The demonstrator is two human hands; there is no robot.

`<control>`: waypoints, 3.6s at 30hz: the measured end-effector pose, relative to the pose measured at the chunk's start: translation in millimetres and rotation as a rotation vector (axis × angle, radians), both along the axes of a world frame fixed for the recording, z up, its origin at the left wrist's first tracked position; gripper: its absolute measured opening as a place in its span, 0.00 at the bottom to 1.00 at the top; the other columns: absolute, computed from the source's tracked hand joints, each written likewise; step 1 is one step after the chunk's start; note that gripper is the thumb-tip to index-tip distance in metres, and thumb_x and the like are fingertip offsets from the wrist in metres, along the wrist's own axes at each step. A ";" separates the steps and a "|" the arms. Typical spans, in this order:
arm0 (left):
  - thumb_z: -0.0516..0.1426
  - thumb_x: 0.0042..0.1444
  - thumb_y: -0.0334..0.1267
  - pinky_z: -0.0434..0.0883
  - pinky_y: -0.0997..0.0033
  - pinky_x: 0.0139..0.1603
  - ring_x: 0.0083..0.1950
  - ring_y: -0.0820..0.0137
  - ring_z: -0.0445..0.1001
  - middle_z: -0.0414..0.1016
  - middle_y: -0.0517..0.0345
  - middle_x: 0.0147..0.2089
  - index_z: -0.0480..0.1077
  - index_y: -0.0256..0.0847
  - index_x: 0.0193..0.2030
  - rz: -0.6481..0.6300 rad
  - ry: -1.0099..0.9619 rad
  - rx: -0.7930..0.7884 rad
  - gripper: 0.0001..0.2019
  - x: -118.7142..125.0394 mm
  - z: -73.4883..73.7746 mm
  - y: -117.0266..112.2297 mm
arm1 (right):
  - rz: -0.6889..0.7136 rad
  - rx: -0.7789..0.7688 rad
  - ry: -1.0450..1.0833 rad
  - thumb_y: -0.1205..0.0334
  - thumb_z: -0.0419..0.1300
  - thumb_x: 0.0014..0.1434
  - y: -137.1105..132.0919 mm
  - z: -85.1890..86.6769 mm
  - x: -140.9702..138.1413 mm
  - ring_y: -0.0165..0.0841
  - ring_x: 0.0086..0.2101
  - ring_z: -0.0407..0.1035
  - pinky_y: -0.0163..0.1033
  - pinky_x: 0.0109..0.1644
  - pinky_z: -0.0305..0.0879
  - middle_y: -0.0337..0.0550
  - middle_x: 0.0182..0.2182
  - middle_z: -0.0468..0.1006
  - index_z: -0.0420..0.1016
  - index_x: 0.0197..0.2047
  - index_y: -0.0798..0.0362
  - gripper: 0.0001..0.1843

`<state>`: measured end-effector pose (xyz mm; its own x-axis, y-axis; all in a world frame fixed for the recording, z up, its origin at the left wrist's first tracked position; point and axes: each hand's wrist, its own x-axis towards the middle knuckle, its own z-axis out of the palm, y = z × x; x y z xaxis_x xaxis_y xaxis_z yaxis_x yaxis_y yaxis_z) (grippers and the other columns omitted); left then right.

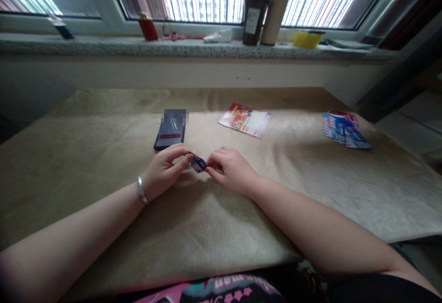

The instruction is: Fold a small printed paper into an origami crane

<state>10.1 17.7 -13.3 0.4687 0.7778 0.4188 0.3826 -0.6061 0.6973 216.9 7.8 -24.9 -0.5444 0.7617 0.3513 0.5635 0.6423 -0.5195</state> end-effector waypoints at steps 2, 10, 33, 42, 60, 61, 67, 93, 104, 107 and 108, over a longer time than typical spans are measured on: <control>0.51 0.61 0.43 0.66 0.73 0.37 0.33 0.72 0.68 0.69 0.57 0.29 0.72 0.37 0.28 0.018 -0.006 0.006 0.16 0.3 -0.6 0.4 | 0.000 -0.027 -0.005 0.65 0.56 0.57 0.4 0.2 0.3 0.33 0.32 0.64 0.38 0.39 0.59 0.41 0.27 0.72 0.70 0.31 0.53 0.03; 0.56 0.58 0.42 0.70 0.71 0.39 0.40 0.69 0.75 0.75 0.53 0.39 0.63 0.38 0.55 -0.200 -0.234 -0.393 0.20 2.0 -11.0 0.4 | 0.120 -0.106 0.039 0.62 0.47 0.64 7.9 -2.8 4.3 0.36 0.37 0.65 0.42 0.44 0.61 0.46 0.32 0.73 0.70 0.32 0.54 0.13; 0.62 0.52 0.41 0.72 0.73 0.35 0.34 0.72 0.76 0.75 0.57 0.35 0.66 0.37 0.47 -0.068 -0.327 -0.395 0.18 4.2 -12.7 6.2 | -0.028 0.026 0.088 0.65 0.58 0.56 4.6 -3.8 1.8 0.34 0.36 0.66 0.40 0.43 0.62 0.42 0.30 0.74 0.70 0.29 0.52 0.04; 0.63 0.50 0.44 0.75 0.69 0.37 0.32 0.71 0.77 0.76 0.57 0.31 0.67 0.37 0.35 -0.107 -0.431 -0.484 0.13 5.6 -14.7 7.1 | -0.047 0.024 0.086 0.59 0.60 0.57 -2.3 2.7 2.1 0.34 0.36 0.68 0.40 0.41 0.64 0.42 0.33 0.76 0.72 0.35 0.51 0.05; 0.62 0.48 0.35 0.73 0.74 0.37 0.34 0.75 0.75 0.72 0.63 0.32 0.63 0.39 0.35 -0.153 -0.403 -0.630 0.11 12.6 -16.6 -2.4 | -0.092 -0.226 0.378 0.65 0.59 0.54 -10.0 0.8 -3.2 0.29 0.31 0.69 0.36 0.36 0.68 0.38 0.29 0.75 0.70 0.37 0.51 0.05; 0.62 0.49 0.34 0.73 0.74 0.36 0.33 0.75 0.75 0.71 0.63 0.32 0.63 0.39 0.35 -0.152 -0.389 -0.635 0.11 12.8 -17.1 -3.1 | -0.088 -0.211 0.375 0.65 0.59 0.53 -10.0 0.8 -3.3 0.29 0.31 0.69 0.36 0.36 0.68 0.38 0.30 0.74 0.70 0.37 0.51 0.06; 0.60 0.49 0.33 0.71 0.77 0.31 0.30 0.77 0.72 0.69 0.64 0.31 0.62 0.39 0.35 -0.160 -0.340 -0.639 0.09 14.9 -15.0 -7.5 | -0.064 -0.059 0.342 0.66 0.60 0.54 -10.4 2.7 -1.6 0.29 0.31 0.68 0.36 0.36 0.67 0.37 0.29 0.72 0.68 0.39 0.50 0.08; 0.58 0.50 0.35 0.68 0.76 0.31 0.30 0.76 0.70 0.70 0.63 0.31 0.62 0.39 0.38 -0.071 -0.240 -0.493 0.10 16.8 -14.4 -11.8 | -0.077 -0.521 0.445 0.59 0.61 0.51 -5.8 2.6 -2.9 0.25 0.23 0.62 0.33 0.29 0.60 0.34 0.22 0.69 0.68 0.30 0.53 0.07; 0.58 0.49 0.35 0.70 0.76 0.33 0.31 0.76 0.72 0.73 0.60 0.31 0.65 0.37 0.35 -0.162 -0.329 -0.674 0.08 19.8 -11.6 -11.1 | 0.006 -0.441 0.440 0.60 0.58 0.54 -2.7 -1.9 -0.1 0.26 0.25 0.62 0.34 0.30 0.60 0.35 0.24 0.68 0.67 0.37 0.53 0.07; 0.58 0.49 0.35 0.70 0.76 0.34 0.31 0.75 0.73 0.73 0.60 0.31 0.66 0.37 0.35 -0.158 -0.317 -0.665 0.07 20.9 -10.8 -10.9 | 0.008 -0.420 0.404 0.62 0.58 0.54 -3.1 -1.6 0.5 0.26 0.25 0.62 0.33 0.28 0.60 0.35 0.24 0.68 0.68 0.37 0.53 0.06; 0.57 0.50 0.35 0.70 0.75 0.35 0.32 0.75 0.73 0.74 0.60 0.31 0.67 0.36 0.35 -0.154 -0.309 -0.662 0.07 21.1 -10.9 -10.9 | 0.001 -0.411 0.395 0.62 0.58 0.54 -3.5 -0.9 0.6 0.26 0.25 0.62 0.32 0.28 0.59 0.35 0.24 0.68 0.68 0.36 0.53 0.06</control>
<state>31.3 6.7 -24.2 0.5291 0.8484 0.0160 0.0546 -0.0528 0.9971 217.5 4.3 -25.9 -0.4332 0.8781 0.2030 0.2753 0.3434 -0.8979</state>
